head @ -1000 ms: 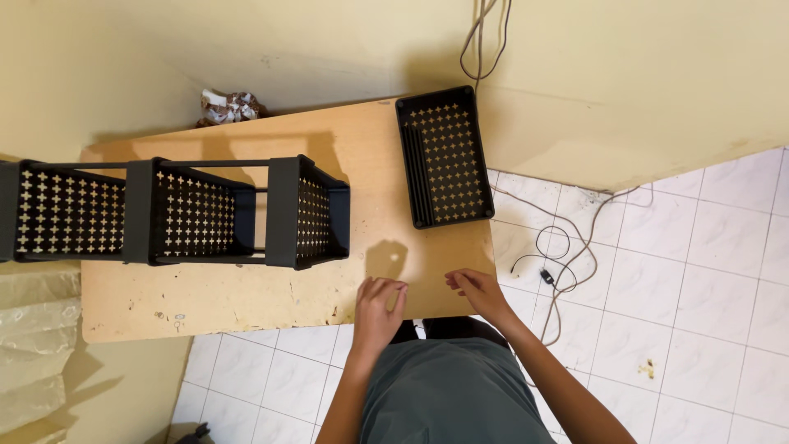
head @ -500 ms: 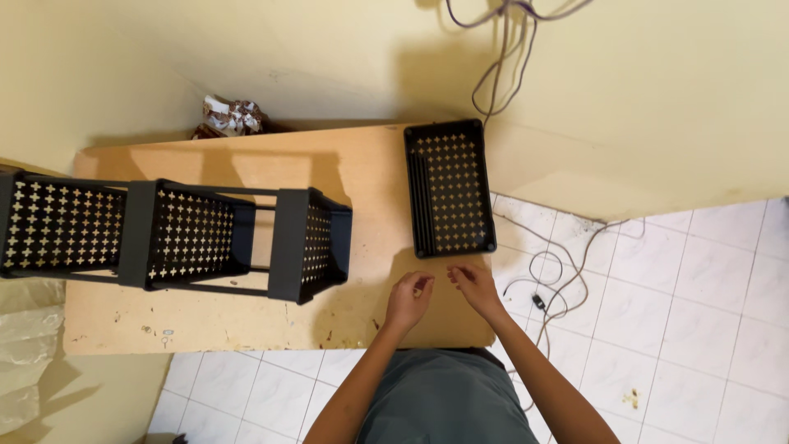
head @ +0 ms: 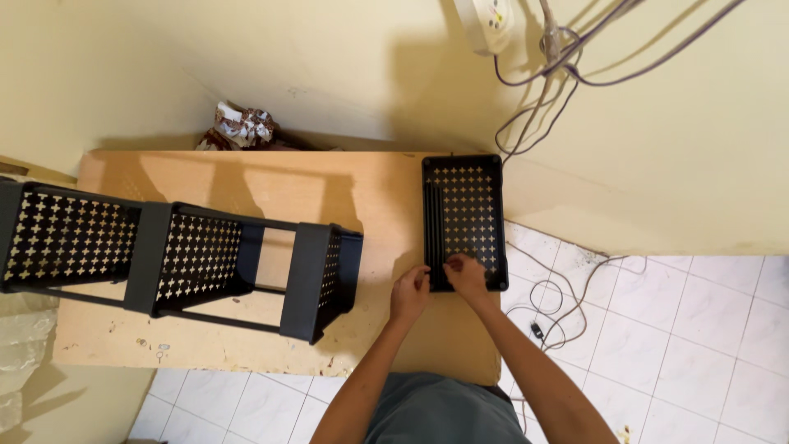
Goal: The person assembles a black plastic shelving unit by inserting rods into side panels and attaching additional panels to form a frame. The person handles rods and panels one at a time, aligning and pressing them into place on a wooden table.
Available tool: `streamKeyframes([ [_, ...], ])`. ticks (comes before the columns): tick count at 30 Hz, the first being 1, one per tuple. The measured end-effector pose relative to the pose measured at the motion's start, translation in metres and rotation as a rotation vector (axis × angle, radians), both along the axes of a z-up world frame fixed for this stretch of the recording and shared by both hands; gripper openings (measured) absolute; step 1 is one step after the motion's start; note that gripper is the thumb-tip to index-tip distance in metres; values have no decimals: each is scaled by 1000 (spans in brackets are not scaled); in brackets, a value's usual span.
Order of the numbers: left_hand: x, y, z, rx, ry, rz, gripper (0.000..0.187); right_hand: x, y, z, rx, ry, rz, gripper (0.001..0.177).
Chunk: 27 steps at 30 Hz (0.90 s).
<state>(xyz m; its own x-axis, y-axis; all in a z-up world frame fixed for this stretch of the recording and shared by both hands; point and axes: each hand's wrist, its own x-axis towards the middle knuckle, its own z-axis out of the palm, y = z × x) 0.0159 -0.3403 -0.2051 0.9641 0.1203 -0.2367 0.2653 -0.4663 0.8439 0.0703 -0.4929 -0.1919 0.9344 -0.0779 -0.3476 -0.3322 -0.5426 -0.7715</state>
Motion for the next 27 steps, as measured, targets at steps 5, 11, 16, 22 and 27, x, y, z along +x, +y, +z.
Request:
streamKeyframes([
  [5,2,4,-1,-54,62,2,21,-1,15,-7,-151,79,-61,34],
  [11,4,3,1,-59,109,-37,19,0,24,-19,-240,279,-147,36],
  [16,5,1,-6,-90,71,-23,15,2,20,-25,-176,296,-176,36],
  [22,5,2,-15,-108,76,-20,15,3,15,-9,-98,193,-163,35],
  [27,2,3,-22,-132,58,-10,15,1,10,14,18,114,-160,35],
])
